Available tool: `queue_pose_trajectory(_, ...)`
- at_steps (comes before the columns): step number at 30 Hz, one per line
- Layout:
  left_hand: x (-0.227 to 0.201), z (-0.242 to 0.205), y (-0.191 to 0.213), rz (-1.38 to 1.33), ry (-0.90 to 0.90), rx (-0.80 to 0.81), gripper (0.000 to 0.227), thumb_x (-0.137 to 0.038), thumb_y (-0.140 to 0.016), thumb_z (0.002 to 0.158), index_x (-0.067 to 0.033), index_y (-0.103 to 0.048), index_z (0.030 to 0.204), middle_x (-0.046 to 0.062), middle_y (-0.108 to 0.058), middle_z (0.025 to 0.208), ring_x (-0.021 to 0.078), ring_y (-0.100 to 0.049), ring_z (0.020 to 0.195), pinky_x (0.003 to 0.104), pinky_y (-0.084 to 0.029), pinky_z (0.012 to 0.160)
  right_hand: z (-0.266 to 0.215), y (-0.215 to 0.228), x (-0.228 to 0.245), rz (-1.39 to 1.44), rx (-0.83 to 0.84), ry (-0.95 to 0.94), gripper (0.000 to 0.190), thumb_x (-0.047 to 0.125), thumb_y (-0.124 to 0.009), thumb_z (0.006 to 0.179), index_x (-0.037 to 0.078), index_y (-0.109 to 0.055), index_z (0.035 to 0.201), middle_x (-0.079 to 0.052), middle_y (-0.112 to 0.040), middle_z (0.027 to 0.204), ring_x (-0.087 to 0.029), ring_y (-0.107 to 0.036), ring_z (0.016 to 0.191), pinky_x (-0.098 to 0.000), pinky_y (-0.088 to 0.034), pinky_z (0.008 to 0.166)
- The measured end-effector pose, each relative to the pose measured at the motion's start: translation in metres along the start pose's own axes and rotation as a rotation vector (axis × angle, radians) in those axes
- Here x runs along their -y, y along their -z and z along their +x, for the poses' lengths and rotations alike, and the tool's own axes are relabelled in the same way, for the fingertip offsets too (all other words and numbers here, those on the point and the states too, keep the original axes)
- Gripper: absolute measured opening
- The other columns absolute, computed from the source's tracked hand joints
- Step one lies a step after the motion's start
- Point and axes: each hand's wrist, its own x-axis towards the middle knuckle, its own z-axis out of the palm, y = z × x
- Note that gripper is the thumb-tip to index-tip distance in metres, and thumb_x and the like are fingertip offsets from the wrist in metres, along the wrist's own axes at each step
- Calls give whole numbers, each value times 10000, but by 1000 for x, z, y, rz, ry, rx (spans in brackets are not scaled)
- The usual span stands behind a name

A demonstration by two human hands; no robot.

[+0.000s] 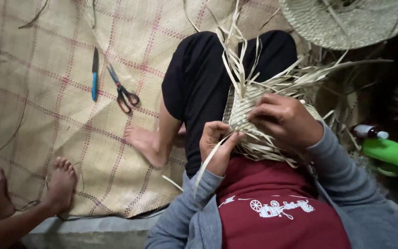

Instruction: Weaving a hat using dried plant fibers while sitting on a floor mat.

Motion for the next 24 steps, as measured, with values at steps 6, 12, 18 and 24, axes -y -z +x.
queue_pose_trajectory(6,-12,8,-15,36,-75,88,213,44,-877,785,-49,-769,944,84,-752,807,100,-680,754,283,-575,720,-8,12,5,-22,-74,7,76,81,-763,900,112,-758,969,-113,-692,874,-354,-704,786,-440,-563,693)
queue_pose_trajectory(12,-35,31,-7,403,-470,98,108,-100,-835,898,-62,-735,907,107,-643,940,215,-676,864,278,-558,763,-8,1,7,-53,-31,-33,54,116,-751,888,138,-748,937,-87,-691,852,-354,-703,787,-450,-571,702)
queue_pose_trajectory(18,-92,69,4,144,-250,19,60,-150,-754,955,-92,-762,967,49,-736,814,87,-625,806,270,-545,770,2,-12,-2,-199,24,-92,92,176,-755,865,196,-750,955,-62,-685,846,-342,-710,811,-476,-574,716)
queue_pose_trajectory(24,-180,115,27,-392,-262,-91,51,-68,-684,977,-51,-672,930,117,-676,788,199,-703,746,324,-590,773,0,-16,-1,-163,32,-129,84,222,-761,864,208,-755,946,-59,-697,870,-345,-717,841,-461,-585,728)
